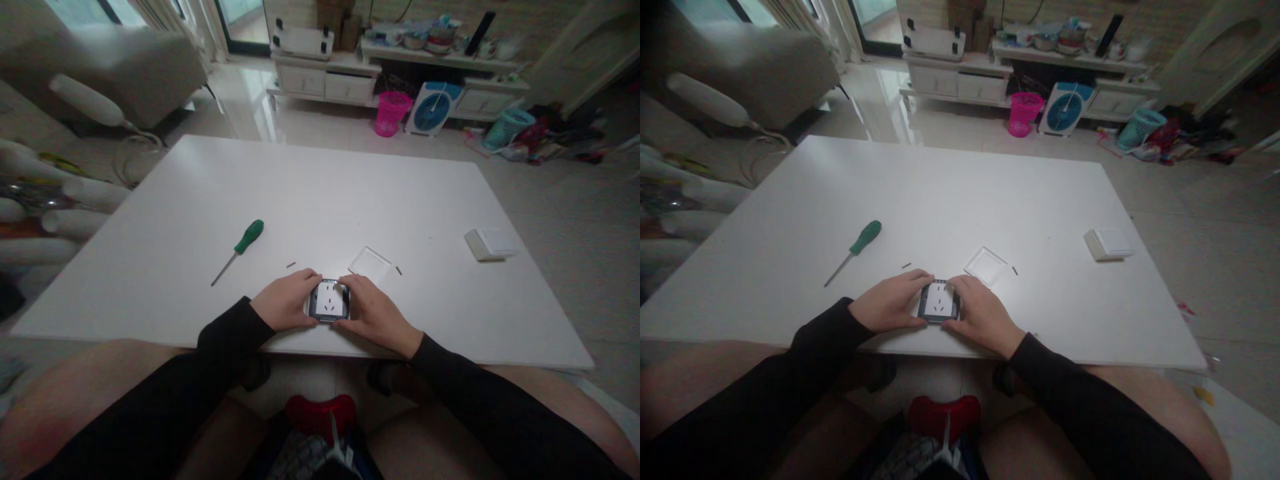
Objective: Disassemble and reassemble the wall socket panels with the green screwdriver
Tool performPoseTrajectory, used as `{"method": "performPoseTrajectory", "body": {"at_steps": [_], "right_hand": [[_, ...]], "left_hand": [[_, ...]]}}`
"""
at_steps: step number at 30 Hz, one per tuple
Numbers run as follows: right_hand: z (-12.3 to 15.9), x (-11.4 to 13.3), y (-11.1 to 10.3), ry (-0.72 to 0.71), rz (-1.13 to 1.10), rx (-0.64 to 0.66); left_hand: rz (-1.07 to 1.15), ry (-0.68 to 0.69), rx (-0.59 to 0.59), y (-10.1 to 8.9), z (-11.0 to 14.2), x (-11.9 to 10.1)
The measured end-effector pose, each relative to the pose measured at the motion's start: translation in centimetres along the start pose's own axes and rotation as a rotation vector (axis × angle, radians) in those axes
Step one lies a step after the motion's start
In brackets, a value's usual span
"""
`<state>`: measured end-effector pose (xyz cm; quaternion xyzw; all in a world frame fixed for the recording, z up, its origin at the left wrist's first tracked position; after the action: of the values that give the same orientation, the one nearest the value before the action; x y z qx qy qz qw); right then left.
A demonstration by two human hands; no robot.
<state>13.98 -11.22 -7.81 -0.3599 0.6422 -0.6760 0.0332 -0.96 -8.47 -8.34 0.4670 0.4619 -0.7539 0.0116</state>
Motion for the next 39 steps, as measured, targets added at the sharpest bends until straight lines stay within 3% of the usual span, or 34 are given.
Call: {"method": "performPoseTrajectory", "body": {"at_steps": [11,24,27,30,34,37,39], "right_hand": [[1.1,0.1,-0.5,0.040,0.015,-0.014],[0.5,-1.0,-0.1,0.089,-0.056,0.021],[0.5,-1.0,0.0,0.094,-0.054,0.022],[0.6,-0.8,0.1,0.085,-0.070,0.011],[0.5,-1.8,-1.1,0.104,-0.068,-0.084],[0.0,-4.3,-3.2,0.143,0.159,-0.141],[-0.2,-6.9,-4.4,0.213,0.370,-0.102]], "left_hand": [[-0.063,0.042,-0.014,-0.2,0.0,-1.6],[0.059,0.035,0.021,0.2,-0.3,0.3],[0.051,0.047,-0.050,-1.6,-0.3,1.3],[-0.070,-0.043,-0.183,-4.0,-0.2,3.3],[-0.176,-0.105,-0.227,-5.9,0.0,5.8],[-0.232,-0.174,-0.311,-8.1,0.5,7.9],[-0.298,-0.341,-0.412,-10.1,1.3,10.0]]}}
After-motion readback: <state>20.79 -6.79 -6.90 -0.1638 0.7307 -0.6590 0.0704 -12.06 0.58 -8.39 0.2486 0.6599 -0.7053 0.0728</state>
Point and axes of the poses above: each hand's wrist, its own z-axis away from the middle knuckle, its own y-axis out of the palm, x = y × z, the point moved 8 cm from there along -z, towards the middle knuckle, and after that the axes turned 15 degrees about z, right-handed, at the moved point
